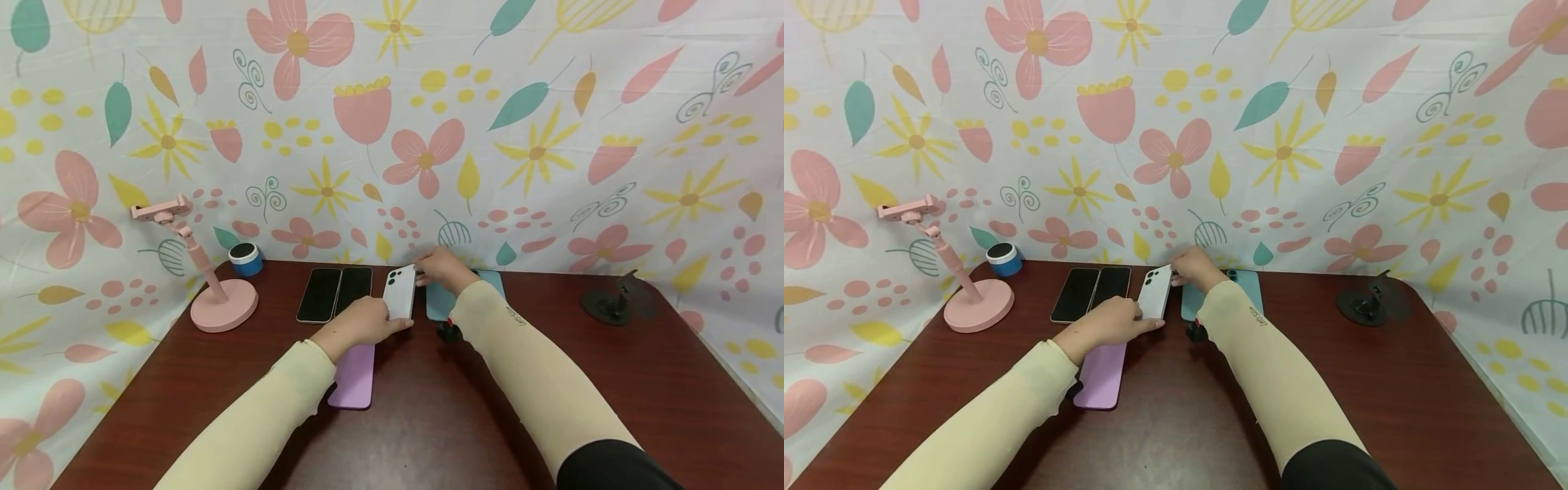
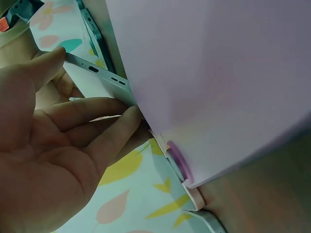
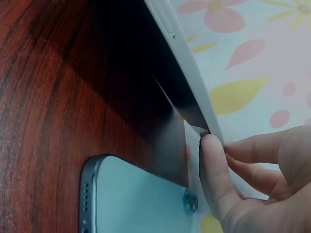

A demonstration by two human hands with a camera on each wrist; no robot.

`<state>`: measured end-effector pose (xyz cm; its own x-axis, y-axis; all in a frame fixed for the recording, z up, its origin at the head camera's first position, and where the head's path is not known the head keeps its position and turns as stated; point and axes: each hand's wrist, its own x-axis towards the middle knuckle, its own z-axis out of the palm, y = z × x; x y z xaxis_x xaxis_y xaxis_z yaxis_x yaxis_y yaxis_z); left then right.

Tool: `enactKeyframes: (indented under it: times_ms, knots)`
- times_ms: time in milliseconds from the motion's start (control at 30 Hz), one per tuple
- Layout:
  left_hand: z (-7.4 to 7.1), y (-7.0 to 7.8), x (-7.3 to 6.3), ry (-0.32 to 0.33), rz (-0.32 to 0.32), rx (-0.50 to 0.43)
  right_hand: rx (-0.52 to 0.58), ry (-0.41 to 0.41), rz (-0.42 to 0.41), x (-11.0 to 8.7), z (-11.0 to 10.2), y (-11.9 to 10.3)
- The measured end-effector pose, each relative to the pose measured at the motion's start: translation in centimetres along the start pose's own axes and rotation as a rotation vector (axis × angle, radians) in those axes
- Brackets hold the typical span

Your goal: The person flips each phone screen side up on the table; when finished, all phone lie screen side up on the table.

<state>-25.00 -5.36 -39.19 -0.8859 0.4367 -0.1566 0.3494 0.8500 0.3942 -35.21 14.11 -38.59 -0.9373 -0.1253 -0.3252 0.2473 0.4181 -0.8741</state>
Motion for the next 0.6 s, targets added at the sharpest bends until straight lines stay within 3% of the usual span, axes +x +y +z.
enactKeyframes:
  times_ms: [300, 600]
  knots:
    - [1.3, -3.0, 2.1, -0.009, 0.043, -0.116, 0.003, 0.007, 0.002, -0.5, -0.1, -0.4]
    - [-0.3, -1.0, 0.0, -0.014, 0.003, -0.261, -0.003, 0.010, -0.007, -1.1, -0.3, -0.9]
